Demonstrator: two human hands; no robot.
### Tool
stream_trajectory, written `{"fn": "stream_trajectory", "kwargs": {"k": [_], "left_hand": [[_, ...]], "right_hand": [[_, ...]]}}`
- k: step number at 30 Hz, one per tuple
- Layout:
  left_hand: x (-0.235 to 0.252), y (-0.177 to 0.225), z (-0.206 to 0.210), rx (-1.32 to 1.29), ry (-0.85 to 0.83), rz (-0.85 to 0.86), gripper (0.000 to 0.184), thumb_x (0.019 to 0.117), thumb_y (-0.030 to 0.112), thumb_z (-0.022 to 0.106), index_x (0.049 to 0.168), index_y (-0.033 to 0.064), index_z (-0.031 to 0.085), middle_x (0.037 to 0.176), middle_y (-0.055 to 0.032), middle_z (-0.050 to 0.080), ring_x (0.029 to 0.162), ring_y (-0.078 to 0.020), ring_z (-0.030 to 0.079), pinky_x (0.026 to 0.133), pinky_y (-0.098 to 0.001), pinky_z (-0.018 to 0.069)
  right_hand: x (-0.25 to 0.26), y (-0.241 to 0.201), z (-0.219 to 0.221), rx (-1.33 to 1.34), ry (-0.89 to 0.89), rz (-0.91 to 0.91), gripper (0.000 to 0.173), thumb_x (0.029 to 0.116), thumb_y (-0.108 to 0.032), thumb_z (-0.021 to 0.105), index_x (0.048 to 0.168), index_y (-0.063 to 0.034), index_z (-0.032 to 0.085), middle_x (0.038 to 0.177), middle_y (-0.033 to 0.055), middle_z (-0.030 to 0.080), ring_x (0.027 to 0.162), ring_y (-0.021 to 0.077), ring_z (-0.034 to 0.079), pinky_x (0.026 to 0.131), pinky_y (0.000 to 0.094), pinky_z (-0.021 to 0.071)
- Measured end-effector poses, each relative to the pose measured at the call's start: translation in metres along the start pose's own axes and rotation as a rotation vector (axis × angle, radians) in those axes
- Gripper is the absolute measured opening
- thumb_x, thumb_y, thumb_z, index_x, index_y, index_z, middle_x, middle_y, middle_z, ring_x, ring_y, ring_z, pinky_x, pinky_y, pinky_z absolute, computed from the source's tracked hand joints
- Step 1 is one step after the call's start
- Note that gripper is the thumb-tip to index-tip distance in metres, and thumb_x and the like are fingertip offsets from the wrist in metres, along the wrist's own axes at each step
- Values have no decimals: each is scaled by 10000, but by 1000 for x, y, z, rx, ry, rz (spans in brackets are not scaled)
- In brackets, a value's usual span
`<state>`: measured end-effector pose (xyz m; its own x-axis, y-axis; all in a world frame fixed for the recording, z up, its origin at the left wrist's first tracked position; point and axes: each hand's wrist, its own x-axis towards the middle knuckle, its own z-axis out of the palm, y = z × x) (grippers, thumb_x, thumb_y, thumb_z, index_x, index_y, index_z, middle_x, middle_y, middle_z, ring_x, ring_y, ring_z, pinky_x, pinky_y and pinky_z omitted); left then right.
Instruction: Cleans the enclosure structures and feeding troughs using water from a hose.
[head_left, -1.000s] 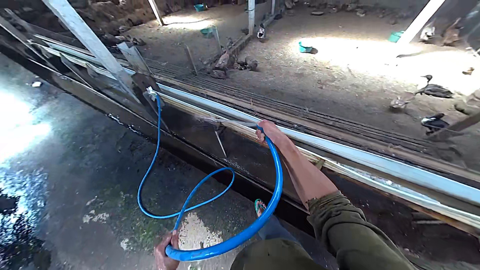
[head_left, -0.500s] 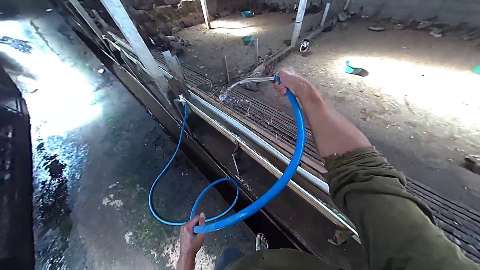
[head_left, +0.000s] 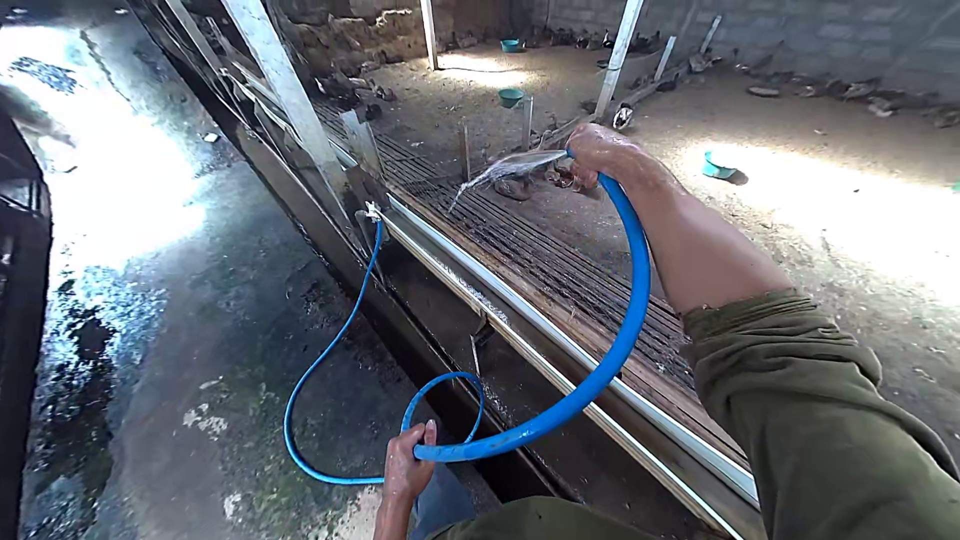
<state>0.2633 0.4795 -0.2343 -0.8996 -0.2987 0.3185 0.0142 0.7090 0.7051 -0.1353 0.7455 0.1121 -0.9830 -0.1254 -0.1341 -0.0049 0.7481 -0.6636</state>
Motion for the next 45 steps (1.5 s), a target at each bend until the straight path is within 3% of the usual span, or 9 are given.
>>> {"fn": "stream_trajectory", "kwargs": {"k": [5, 10, 15, 19, 21, 32, 45], "left_hand": [[57, -50, 5, -48, -29, -7, 473, 976, 333, 480, 588, 75, 557, 520, -12, 509, 491, -105, 539, 490, -323, 452], [144, -122, 3, -127, -110, -14, 472, 978, 321, 481, 586, 70, 563, 521, -15, 513, 492, -107, 541, 493, -328, 454], [239, -179, -31, -192, -308, -45, 470, 983, 302, 496, 599, 46, 583, 538, -47, 545, 516, -150, 577, 514, -377, 475], [293, -222, -54, -176, -450, -64, 479, 993, 314, 502, 616, 31, 586, 551, -70, 554, 537, -189, 595, 539, -412, 489], [314, -239, -60, -177, -492, -45, 480, 997, 302, 504, 616, 22, 582, 547, -81, 551, 537, -210, 597, 544, -426, 487], [390, -283, -60, -159, -654, -20, 480, 1021, 310, 489, 637, 33, 568, 578, -87, 553, 579, -216, 602, 583, -423, 489], [440, -310, -55, -142, -748, -8, 487, 1026, 315, 468, 641, 29, 555, 589, -98, 556, 592, -227, 603, 601, -438, 484]], "right_hand": [[48, -36, 27, -28, -5, 11, 223, 1066, -217, 393, 1140, -75, 547, 682, 12, 433, 477, 98, 380, 451, 267, 357], [110, -88, 68, -61, -19, 23, 193, 1084, -199, 379, 1042, -68, 513, 646, 15, 411, 440, 99, 357, 423, 257, 342], [192, -152, 112, -166, -51, 140, 219, 1095, -172, 357, 1171, -35, 510, 705, 43, 433, 487, 122, 380, 466, 291, 372], [242, -191, 136, -129, -28, 203, 184, 1088, -175, 367, 1088, -55, 507, 671, 25, 404, 461, 110, 367, 440, 273, 356], [260, -198, 148, -72, -35, 226, 201, 1110, -222, 361, 1179, -75, 479, 655, 7, 387, 439, 94, 352, 417, 250, 346], [317, -228, 171, 15, -73, 240, 262, 1110, -247, 348, 1306, -109, 456, 659, 1, 415, 434, 82, 359, 414, 238, 345], [341, -249, 187, 55, -51, 252, 263, 1143, -266, 304, 1315, -124, 443, 680, 4, 408, 440, 84, 354, 412, 235, 338]]}}
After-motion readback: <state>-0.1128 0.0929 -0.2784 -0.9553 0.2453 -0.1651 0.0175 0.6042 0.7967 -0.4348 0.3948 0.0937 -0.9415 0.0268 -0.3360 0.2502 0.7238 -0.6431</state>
